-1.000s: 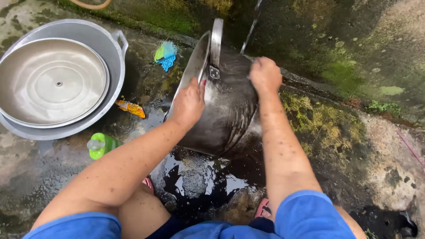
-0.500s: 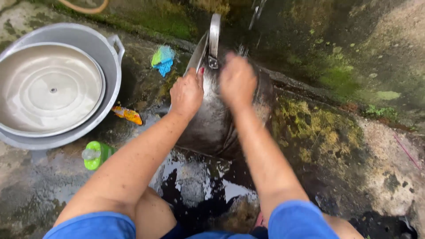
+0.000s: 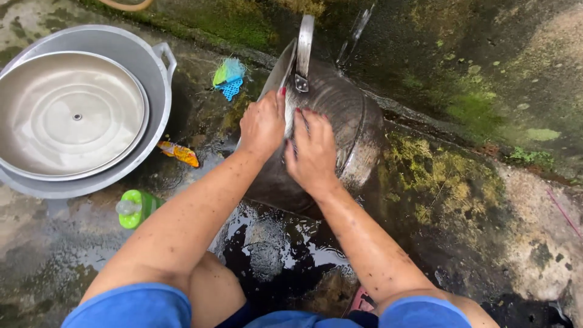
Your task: Washing a large metal pot with steel wool and dish soap in an outdoor area.
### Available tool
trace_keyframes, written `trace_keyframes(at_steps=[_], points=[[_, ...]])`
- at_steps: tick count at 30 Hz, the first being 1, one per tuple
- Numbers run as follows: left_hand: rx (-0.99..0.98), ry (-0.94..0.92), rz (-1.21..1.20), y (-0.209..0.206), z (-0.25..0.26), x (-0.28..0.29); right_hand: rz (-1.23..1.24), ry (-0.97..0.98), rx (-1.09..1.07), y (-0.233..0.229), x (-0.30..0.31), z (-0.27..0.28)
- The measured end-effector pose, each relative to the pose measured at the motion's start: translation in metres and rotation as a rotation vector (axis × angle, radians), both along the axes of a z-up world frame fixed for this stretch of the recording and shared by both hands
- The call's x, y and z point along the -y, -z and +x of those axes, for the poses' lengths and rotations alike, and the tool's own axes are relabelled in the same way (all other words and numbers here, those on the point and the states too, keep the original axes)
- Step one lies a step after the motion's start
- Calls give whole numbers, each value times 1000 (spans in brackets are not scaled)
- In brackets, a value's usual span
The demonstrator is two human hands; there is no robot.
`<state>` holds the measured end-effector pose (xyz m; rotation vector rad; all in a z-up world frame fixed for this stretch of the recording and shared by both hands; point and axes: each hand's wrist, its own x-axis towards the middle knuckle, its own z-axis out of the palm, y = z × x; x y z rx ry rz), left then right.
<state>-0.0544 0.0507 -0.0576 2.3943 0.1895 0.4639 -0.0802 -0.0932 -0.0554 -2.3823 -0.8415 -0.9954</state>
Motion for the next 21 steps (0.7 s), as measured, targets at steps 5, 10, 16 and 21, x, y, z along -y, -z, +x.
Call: trace_keyframes(at_steps=[5,10,16,21], points=[[58,22,-50,3,3,-1,98,351,-266,24,79,103],[141,29,-184,7,24,-4,302,313,-319,-29,-17,24],[167,33,-110,15,5,0,168,279,-198,-21,16,55],[150,-17,-102,3,12,4,246,321,-394,-20,-8,47]])
